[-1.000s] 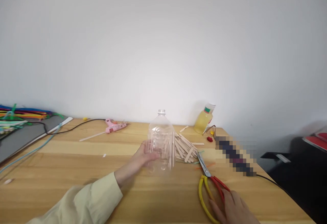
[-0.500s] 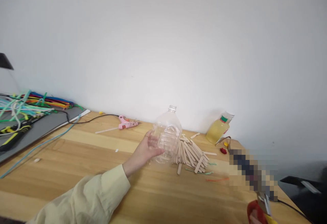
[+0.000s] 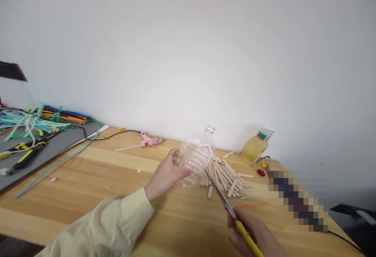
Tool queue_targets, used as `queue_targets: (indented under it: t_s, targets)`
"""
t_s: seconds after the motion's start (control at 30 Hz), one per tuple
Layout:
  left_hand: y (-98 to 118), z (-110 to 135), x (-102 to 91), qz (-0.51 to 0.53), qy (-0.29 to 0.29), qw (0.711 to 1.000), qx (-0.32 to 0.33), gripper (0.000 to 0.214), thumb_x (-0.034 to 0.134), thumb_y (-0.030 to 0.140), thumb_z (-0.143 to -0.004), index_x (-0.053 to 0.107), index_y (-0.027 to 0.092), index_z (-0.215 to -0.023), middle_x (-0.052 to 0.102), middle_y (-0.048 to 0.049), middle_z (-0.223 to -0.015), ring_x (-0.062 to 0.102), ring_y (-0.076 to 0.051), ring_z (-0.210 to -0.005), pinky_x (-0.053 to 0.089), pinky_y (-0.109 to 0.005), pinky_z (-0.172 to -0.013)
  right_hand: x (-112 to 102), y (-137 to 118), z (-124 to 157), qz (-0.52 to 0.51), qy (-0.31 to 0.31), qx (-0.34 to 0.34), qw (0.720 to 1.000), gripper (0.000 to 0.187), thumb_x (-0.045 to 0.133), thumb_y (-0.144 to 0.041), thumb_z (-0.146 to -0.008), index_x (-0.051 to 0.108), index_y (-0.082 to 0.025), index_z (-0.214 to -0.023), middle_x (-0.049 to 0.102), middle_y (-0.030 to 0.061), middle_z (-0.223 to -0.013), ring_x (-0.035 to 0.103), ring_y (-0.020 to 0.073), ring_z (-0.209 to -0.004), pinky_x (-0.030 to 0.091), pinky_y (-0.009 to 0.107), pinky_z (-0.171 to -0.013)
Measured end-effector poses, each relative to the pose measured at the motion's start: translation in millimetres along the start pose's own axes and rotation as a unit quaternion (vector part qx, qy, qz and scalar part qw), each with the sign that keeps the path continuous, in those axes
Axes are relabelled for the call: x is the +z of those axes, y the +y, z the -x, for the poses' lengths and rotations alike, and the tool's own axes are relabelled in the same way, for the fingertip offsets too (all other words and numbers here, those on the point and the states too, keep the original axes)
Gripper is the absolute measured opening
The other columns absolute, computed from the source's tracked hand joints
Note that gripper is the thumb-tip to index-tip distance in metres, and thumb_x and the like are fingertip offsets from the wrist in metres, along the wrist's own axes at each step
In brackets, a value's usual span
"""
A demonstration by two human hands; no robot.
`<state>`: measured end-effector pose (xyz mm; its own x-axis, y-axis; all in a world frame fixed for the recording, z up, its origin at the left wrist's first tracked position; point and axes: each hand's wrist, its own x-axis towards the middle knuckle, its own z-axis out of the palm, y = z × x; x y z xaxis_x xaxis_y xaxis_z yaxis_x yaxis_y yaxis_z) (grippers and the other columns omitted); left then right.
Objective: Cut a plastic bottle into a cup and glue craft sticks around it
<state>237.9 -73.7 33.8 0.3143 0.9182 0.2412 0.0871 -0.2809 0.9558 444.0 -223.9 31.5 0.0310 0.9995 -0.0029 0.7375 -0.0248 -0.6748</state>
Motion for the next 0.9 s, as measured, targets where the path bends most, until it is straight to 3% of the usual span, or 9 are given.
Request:
queue_targets:
  t_s: [0.17,0.4,0.63,0.9]
  targets:
    - [4,2,-3.3,-0.007,0.003,1.000,0.007,0.070,0.073,0.036,-0.064,0.043,0.017,-0.124,0.056,-0.0101,-0.116,0.054,-0.024,-0.101,0.042,-0.034,-0.086,-2,6,-13,0.001,0.010,-0.014,1.000,0.038,0.045,-0.058,-0.074,0.041,-0.022,-0.067,0.040,-0.0037,-0.059,0.038,0.0119,-0.055,0.032,0.023,-0.051]
    - [6,4,-3.5,-0.038,0.006,0.999,-0.006,0.078,0.075,0.036,-0.061,0.041,0.017,-0.130,0.053,-0.0112,-0.119,0.052,-0.025,-0.103,0.042,-0.036,-0.087,-19,-10,-14,0.034,-0.022,0.021,0.999,0.035,0.048,-0.053,-0.074,0.036,-0.021,-0.065,0.036,-0.0052,-0.060,0.036,0.0120,-0.058,0.028,0.024,-0.054]
    - [3,5,-2.0,-0.043,0.019,0.999,0.005,0.081,0.076,0.038,-0.057,0.044,0.018,-0.128,0.054,-0.0103,-0.118,0.053,-0.024,-0.098,0.042,-0.035,-0.085,-20,-8,-15,0.053,-0.063,0.028,0.996,0.037,0.046,-0.055,-0.078,0.038,-0.020,-0.067,0.043,-0.0025,-0.064,0.040,0.0136,-0.061,0.029,0.025,-0.055]
    - [5,6,-3.2,-0.110,0.024,0.993,0.024,0.082,0.075,0.040,-0.059,0.043,0.019,-0.132,0.056,-0.0108,-0.117,0.053,-0.027,-0.100,0.042,-0.035,-0.083,-18,-5,-18,0.064,-0.059,0.029,0.996,0.036,0.053,-0.053,-0.073,0.043,-0.020,-0.065,0.045,-0.0034,-0.061,0.041,0.0134,-0.060,0.030,0.024,-0.054]
